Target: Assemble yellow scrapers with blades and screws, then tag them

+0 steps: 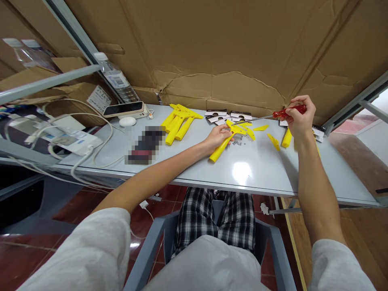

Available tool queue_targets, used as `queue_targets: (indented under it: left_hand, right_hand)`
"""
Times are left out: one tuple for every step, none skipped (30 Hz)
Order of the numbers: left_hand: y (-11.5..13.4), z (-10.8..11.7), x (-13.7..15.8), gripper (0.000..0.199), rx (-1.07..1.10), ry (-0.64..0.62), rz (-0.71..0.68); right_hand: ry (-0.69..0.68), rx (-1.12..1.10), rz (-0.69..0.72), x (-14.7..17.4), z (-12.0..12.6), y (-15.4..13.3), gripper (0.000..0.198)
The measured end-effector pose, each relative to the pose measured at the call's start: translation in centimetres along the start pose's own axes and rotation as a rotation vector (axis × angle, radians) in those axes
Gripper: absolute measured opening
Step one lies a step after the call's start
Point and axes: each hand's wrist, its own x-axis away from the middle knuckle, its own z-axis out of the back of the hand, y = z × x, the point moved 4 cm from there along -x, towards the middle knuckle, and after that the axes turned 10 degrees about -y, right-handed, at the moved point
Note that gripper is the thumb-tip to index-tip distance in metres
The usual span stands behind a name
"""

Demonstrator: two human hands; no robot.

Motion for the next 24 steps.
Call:
queue_targets:
  left_hand:
    - [0.04,-0.03,0.04,0.021,0.0,0.003,0.003]
    - [0.09,-0.06,0.07,0.022,0.003,0.005,0.005]
    - [0.13,-0.09,0.1,0.022,0.006,0.005,0.007]
    - [0.17,-0.13,0.14,0.023,0.01,0.005,0.007]
    - [0.21,-0.17,0.17,0.023,0.012,0.005,0.008]
    - [0.24,-0.2,0.21,0.022,0.011,0.003,0.01]
    - [0.26,-0.23,0.23,0.022,0.009,0.003,0.011]
    - [0.27,-0.26,0.26,0.022,0.006,0.003,0.013]
    - [0.28,-0.27,0.27,0.021,0.003,0.003,0.015]
    - [0.28,-0.28,0.27,0.022,0.002,0.004,0.017]
    - [0.26,-0.27,0.27,0.022,0.001,0.005,0.019]
    - [0.23,-0.24,0.24,0.022,0.001,0.007,0.022]
    - [0.19,-0.2,0.21,0.022,0.0,0.007,0.024]
    - [0.15,-0.16,0.17,0.021,-0.001,0.006,0.024]
    - [0.1,-0.11,0.11,0.021,-0.002,0.005,0.023]
    - [0.05,-0.06,0.06,0.02,-0.004,0.002,0.021]
    - [-0.01,-0.01,0.0,0.02,-0.006,0.0,0.017]
    - [-0.07,0.03,-0.06,0.021,-0.007,-0.003,0.014]
    - [-0.13,0.07,-0.12,0.021,-0.007,-0.004,0.011]
    - [-0.2,0.11,-0.18,0.021,-0.006,-0.006,0.009]
    - [-0.26,0.12,-0.23,0.021,-0.005,-0.007,0.007]
    - [-0.31,0.13,-0.27,0.021,-0.005,-0.008,0.006]
    - [-0.36,0.12,-0.3,0.02,-0.007,-0.007,0.006]
    - [-0.38,0.1,-0.3,0.02,-0.011,-0.005,0.007]
  right_hand:
    - [0.001,0.01,0.011,-0.08,0.02,-0.03,0.043]
    - [0.008,0.021,0.024,-0.16,0.09,-0.05,0.044]
    - [0.018,0.031,0.036,-0.23,0.19,-0.06,0.044]
    - [0.03,0.04,0.047,-0.31,0.32,-0.04,0.044]
    - [0.04,0.047,0.056,-0.38,0.45,-0.01,0.043]
    - [0.05,0.049,0.064,-0.45,0.58,0.02,0.043]
    - [0.053,0.045,0.07,-0.53,0.69,0.07,0.043]
    - [0.049,0.036,0.074,-0.61,0.76,0.13,0.044]
    - [0.038,0.025,0.077,-0.69,0.78,0.2,0.045]
    - [0.022,0.016,0.078,-0.75,0.76,0.26,0.046]
    - [0.005,0.01,0.077,-0.8,0.7,0.32,0.048]
    - [-0.009,0.012,0.074,-0.83,0.63,0.37,0.05]
    - [-0.02,0.018,0.068,-0.83,0.56,0.42,0.051]
    - [-0.026,0.027,0.06,-0.81,0.49,0.47,0.052]
    - [-0.027,0.037,0.05,-0.79,0.44,0.52,0.053]
    - [-0.027,0.047,0.039,-0.76,0.41,0.6,0.053]
    - [-0.028,0.058,0.027,-0.75,0.4,0.68,0.054]
    - [-0.03,0.067,0.018,-0.75,0.41,0.77,0.054]
    - [-0.031,0.078,0.013,-0.77,0.44,0.85,0.054]
    - [-0.032,0.091,0.011,-0.8,0.49,0.91,0.053]
    - [-0.031,0.108,0.013,-0.82,0.55,0.93,0.053]
    - [-0.032,0.134,0.023,-0.81,0.57,0.87,0.051]
    - [-0.045,0.186,0.045,-0.77,0.49,0.67,0.049]
    - [-0.061,0.251,0.073,-0.68,0.33,0.35,0.046]
